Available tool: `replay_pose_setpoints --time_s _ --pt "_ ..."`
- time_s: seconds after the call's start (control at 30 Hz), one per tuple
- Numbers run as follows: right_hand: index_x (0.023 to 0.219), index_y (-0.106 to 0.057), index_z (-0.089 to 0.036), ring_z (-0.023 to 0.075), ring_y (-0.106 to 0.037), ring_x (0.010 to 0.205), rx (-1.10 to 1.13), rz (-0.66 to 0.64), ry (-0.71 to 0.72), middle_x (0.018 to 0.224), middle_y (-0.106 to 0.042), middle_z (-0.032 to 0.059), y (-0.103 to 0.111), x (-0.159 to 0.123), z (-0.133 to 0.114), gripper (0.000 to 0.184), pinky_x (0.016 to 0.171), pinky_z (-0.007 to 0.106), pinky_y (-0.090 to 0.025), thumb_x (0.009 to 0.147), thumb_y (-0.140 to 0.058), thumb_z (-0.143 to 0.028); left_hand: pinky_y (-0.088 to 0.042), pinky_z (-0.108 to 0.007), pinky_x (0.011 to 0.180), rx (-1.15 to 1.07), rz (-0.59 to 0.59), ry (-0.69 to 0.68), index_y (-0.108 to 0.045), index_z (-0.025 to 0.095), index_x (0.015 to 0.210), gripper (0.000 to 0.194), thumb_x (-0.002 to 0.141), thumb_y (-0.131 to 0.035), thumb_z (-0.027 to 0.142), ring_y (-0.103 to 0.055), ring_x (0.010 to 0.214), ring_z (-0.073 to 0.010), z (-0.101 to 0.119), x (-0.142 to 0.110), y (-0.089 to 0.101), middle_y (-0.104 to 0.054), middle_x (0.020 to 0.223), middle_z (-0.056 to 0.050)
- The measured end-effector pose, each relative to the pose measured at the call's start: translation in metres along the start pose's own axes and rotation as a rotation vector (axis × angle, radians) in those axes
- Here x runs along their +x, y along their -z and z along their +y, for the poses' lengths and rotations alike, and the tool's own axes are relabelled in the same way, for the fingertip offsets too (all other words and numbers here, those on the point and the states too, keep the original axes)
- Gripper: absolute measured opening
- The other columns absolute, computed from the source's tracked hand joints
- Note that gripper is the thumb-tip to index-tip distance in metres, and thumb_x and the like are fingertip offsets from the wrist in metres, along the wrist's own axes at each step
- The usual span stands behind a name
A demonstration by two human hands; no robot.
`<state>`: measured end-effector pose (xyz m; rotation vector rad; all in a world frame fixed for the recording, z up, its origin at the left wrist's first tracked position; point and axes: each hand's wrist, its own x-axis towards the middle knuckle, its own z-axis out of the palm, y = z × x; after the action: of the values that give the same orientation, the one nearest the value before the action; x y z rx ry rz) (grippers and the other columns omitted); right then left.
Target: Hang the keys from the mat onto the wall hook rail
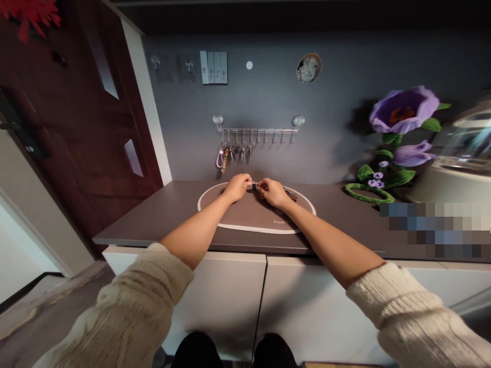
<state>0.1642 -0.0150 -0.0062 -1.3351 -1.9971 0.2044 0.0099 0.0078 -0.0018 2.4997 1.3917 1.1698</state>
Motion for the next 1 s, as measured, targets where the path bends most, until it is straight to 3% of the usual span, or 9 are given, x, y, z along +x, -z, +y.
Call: replay_pose_setpoints --time_s 0.47,0.63,1.0 --pt "0.089 -0.055 -0.016 0.0067 -0.055 0.047 0.257 0.074 -0.021 0.072 -0.063 0.0010 0.003 0.000 -0.008 0.013 0.056 0.020 -0.045 0.079 -0.048 -0.018 -0.037 -0.020 0.057 -0.531 0.087 0.197 -0.053 0.014 0.069 0.006 0.075 -0.050 0.015 -0.046 0.056 -0.0077 0.011 -0.001 -0.004 -0.051 0.060 0.003" --pt "0.089 -0.055 -0.016 0.0080 -0.056 0.049 0.299 0.095 -0.016 0.066 -0.062 -0.0002 0.003 0.001 -0.007 0.015 0.057 0.022 -0.046 0.078 -0.048 -0.023 -0.038 -0.020 0.058 -0.574 0.115 0.207 -0.052 0.014 0.071 0.007 0.075 -0.050 0.018 -0.047 0.056 -0.0078 0.012 -0.001 -0.005 -0.051 0.060 0.003" --pt "0.082 -0.059 -0.016 0.0097 -0.056 0.053 0.349 0.165 -0.036 0.065 -0.061 0.0004 0.005 0.004 0.001 0.021 0.059 0.022 -0.045 0.078 -0.048 -0.033 -0.043 -0.023 0.068 -0.448 0.167 0.133 -0.056 0.014 0.075 0.009 0.076 -0.049 0.020 -0.054 0.069 -0.0098 0.014 0.000 -0.013 -0.060 0.073 0.000"
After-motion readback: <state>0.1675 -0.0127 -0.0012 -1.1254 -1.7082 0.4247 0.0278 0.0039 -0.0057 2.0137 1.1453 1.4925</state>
